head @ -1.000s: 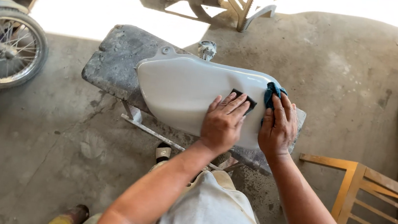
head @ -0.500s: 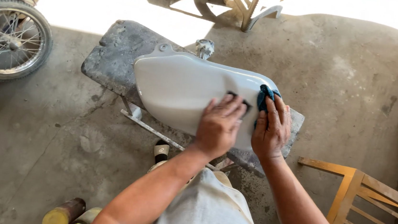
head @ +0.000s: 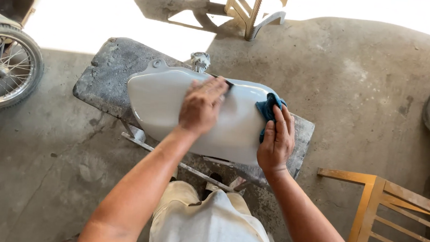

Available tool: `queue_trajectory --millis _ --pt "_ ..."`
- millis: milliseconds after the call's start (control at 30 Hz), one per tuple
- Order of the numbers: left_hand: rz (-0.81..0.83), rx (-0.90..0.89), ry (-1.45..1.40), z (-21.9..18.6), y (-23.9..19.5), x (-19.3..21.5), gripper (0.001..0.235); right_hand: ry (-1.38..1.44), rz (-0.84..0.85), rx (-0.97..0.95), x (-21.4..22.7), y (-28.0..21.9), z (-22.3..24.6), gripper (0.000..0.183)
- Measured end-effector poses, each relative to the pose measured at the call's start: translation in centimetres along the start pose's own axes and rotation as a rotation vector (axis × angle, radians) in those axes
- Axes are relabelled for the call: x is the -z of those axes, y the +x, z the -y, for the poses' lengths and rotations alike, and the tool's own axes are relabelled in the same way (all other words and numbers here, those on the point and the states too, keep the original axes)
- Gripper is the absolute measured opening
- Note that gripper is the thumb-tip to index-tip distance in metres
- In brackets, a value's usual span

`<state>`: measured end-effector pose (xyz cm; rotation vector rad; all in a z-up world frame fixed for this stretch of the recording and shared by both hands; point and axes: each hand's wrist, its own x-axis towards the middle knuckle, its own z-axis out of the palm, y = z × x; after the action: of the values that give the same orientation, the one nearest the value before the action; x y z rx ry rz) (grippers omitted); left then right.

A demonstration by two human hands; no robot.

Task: Sanding the surface of a motorcycle fuel tank using sandpaper and water to prepare it for painting or detailing.

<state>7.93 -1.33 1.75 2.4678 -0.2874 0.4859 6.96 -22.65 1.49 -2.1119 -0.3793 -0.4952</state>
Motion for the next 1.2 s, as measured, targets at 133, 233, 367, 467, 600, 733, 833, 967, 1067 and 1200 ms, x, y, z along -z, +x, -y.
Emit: queue_trajectory --millis 133,233,367,467,600,733,833,967,1067,1200 --pt "-0.031 0.092 0.082 -1.8 -0.8 0.3 0.036 0.030 0.010 -0.098 0.0 0.1 0.3 0.035" --pt "0.193 -0.277 -0.008 -2.4 -1.4 1.3 0.030 0.106 -0.015 -0.068 -0.1 0.0 -0.3 0.035" --pt "0.028 0.031 0.035 1.5 -1.3 0.5 0.032 0.064 0.010 -0.094 0.2 0.0 0.5 0.035" --pt "0.027 0.029 0.049 -1.2 -2.9 1.0 0.035 0.019 0.007 -0.061 0.2 0.2 0.3 0.034" --pt "0.088 -0.064 0.009 2.3 -3.3 3.4 0.031 -0.029 0.041 -0.001 0.5 0.2 0.5 0.035" --pt "-0.080 0.186 0.161 4.8 -3.6 1.2 0.029 -0.107 0.030 0.017 0.3 0.7 0.7 0.034" --pt "-0.032 0.066 0.118 0.4 -3.3 1.2 0.033 -0.082 0.027 0.018 0.4 0.5 0.8 0.033" --pt "0.073 -0.046 0.007 6.2 -4.2 2.1 0.035 -0.208 0.050 0.050 0.7 0.2 0.4 0.033" --pt "-0.036 0.305 0.135 14.0 -5.7 4.5 0.035 -0.279 0.064 0.003 0.7 0.7 1.2 0.034" --pt "-0.116 0.610 0.132 17.0 -7.9 6.5 0.032 -0.377 0.117 -0.083 0.1 1.5 1.8 0.035"
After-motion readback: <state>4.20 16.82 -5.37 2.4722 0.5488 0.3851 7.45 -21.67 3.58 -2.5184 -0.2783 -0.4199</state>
